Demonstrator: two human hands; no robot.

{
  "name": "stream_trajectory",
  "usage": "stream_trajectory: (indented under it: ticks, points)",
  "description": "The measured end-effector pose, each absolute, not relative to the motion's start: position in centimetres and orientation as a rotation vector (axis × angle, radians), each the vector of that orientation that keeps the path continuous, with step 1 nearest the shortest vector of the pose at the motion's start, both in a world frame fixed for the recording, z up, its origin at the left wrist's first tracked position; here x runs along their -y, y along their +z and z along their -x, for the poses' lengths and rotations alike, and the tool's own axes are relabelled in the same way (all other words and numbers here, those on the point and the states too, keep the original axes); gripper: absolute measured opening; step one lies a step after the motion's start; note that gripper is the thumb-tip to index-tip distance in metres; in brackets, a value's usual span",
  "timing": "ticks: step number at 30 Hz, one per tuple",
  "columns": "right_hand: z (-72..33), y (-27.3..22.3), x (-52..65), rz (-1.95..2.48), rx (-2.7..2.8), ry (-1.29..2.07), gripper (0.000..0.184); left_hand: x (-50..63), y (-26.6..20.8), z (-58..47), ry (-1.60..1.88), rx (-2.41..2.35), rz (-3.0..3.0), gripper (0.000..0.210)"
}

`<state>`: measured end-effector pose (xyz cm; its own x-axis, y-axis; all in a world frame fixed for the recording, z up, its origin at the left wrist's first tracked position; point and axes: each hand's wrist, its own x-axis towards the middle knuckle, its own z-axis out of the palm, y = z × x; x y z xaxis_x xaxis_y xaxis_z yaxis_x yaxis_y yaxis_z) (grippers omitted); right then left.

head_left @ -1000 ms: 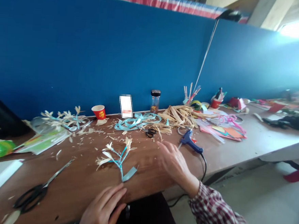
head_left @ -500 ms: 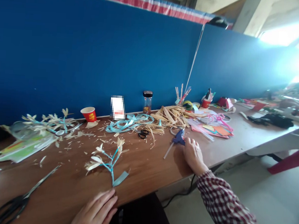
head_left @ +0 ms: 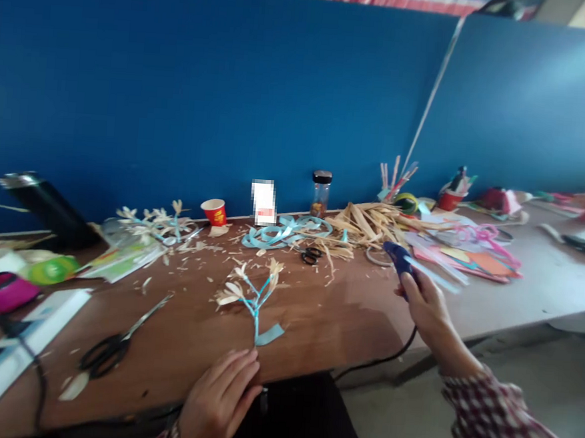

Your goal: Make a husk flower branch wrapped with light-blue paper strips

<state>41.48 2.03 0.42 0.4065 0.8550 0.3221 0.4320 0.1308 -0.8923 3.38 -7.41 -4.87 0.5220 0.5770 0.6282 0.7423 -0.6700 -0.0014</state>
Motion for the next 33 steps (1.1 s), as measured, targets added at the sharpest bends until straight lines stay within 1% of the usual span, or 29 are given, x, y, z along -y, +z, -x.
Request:
stream_trajectory:
  ticks: [2,5,9,12,16,21,29,33]
  points:
    - [-39.6,1.1,-1.0,1.363,1.077,0.739,0.032,7.6,-4.8,-3.5,-0.879,1.141,2.503,0.027]
    - [-36.6,2.0,0.9,1.306,1.002,1.043,0.032,7.7,-4.7,-3.5,-0.87,1.176,2.503,0.027]
    - [-33.1,2.6,3.3,1.278,1.055,1.301,0.039,7.8,-4.6,-3.6,-0.881,1.174,2.508,0.028]
    - [-31.2,2.6,4.5,1.23,1.316,1.425,0.041,7.8,-4.4,-3.6,-0.887,1.197,2.529,0.028]
    - [-29.4,2.1,4.9,1.223,1.635,1.522,0.038,7.7,-4.3,-3.7,-0.894,1.235,2.533,0.025]
    - [-28.2,1.6,4.5,1.262,1.671,1.589,0.033,7.6,-4.2,-3.8,-0.916,1.227,2.531,0.025]
    - [-27.6,2.3,4.5,1.32,1.767,1.568,0.036,7.4,-3.8,-4.0,-0.894,1.247,2.561,0.021]
    - [-27.6,2.6,4.3,1.343,1.841,1.535,0.036,7.4,-3.8,-4.1,-0.908,1.251,2.529,0.021]
